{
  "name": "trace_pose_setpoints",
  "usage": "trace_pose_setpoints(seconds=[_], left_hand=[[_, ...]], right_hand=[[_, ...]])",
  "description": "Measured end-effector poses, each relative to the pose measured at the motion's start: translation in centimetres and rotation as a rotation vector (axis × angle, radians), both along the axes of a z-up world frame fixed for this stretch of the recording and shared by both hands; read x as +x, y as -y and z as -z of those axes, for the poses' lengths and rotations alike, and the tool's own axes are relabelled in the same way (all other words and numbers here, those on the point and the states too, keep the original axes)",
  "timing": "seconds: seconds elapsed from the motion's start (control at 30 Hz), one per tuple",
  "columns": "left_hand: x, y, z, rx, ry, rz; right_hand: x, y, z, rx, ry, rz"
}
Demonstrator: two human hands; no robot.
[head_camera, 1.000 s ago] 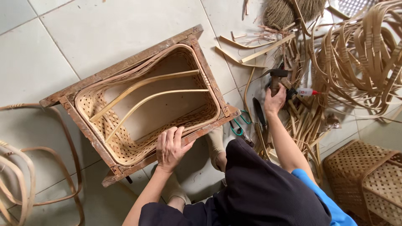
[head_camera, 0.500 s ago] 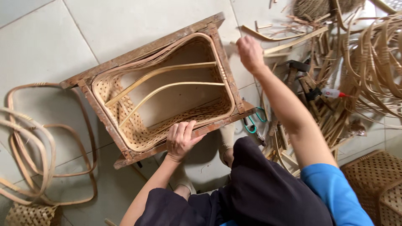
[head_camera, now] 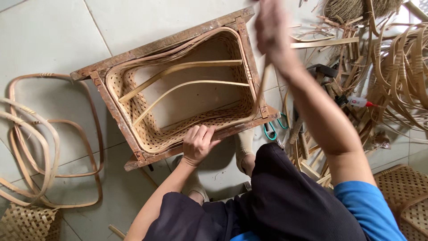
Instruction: The person assembles a rectangular basket by fitting a woven body into a wooden mold, then inserting and securing multiple bamboo strips along the rim. They use a hammer to tap the strips into place and adjust the fit by hand.
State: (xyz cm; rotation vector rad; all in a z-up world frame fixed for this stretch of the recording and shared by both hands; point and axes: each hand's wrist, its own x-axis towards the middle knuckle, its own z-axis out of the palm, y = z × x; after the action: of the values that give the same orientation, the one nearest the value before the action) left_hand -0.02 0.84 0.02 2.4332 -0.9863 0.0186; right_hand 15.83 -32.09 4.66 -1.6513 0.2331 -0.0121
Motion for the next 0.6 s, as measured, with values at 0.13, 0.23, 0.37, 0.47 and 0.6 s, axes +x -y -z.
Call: trace_pose_setpoints(seconds=[0.13,0.23,0.37,0.47,0.6], left_hand=[[0.2,0.1,0.0,-0.029,0.013,-0.009],[0.1,0.4,0.0,-0.028,0.031,-0.021],[0.2,0.0,-0.2,-0.029,0.016,-0.054],[0.1,0.2,0.1,0.036,0.018,-0.042],[-0.2,0.2,0.2,0.011,0.016,-0.071]], right_hand=[[-0.2,-6.9,2.8,-0.208,-0.033,0.007],[-0.7,-6.9,3.9,-0.244,0.138,-0.210],[-6.7,-6.2,3.3,-0.709,0.337,-1.010],[-11.4,-5.3,2.6,-0.652,-0.081,-1.099],[-13.1,-5.0,2.6,-0.770,-0.182,-1.058]])
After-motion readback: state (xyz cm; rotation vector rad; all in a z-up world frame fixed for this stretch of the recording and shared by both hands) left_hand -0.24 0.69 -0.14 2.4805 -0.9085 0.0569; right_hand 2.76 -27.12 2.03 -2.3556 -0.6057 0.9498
